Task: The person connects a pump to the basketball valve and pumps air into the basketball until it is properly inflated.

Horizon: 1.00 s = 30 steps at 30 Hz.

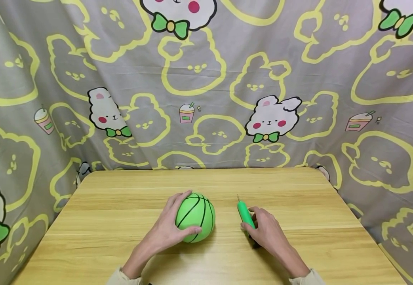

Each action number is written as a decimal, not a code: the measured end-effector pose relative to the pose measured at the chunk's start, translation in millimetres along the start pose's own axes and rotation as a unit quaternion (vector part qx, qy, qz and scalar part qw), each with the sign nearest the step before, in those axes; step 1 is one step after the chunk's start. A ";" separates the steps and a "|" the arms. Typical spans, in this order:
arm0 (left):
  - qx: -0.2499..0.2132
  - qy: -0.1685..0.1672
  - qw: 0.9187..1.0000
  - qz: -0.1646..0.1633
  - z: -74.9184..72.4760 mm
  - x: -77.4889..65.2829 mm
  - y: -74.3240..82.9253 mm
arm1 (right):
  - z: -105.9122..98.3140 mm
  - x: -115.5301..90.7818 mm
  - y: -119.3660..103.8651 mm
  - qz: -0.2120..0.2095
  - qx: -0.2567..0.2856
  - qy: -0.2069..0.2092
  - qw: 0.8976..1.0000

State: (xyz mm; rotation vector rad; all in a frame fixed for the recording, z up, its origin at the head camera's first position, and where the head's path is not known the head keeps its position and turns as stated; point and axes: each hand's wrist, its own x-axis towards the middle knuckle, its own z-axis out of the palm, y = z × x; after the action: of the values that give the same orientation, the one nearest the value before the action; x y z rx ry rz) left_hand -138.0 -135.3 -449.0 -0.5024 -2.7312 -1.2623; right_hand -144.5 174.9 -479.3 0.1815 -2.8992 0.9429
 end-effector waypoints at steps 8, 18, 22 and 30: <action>0.014 0.007 1.000 0.011 1.4 -1.6 3.3 | 1.8 -1.3 1.0 0.000 0.004 -0.004 1.000; 0.052 -0.004 0.999 0.000 -2.1 -3.2 9.0 | 0.7 -1.9 -0.1 -0.005 -0.002 0.002 1.000; 0.042 -0.009 0.999 -0.004 -1.6 -3.6 9.2 | 0.3 -1.6 -1.2 -0.005 -0.005 0.000 1.000; 0.026 -0.013 1.000 -0.005 -0.2 -5.1 8.7 | -0.9 -2.8 -2.5 -0.004 -0.014 0.002 1.000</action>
State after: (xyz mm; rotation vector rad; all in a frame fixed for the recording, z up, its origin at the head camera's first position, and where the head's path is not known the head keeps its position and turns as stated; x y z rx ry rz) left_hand -130.3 -131.5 -443.7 -0.5053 -2.7830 -1.1905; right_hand -141.4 173.7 -477.5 0.1901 -2.9047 0.8990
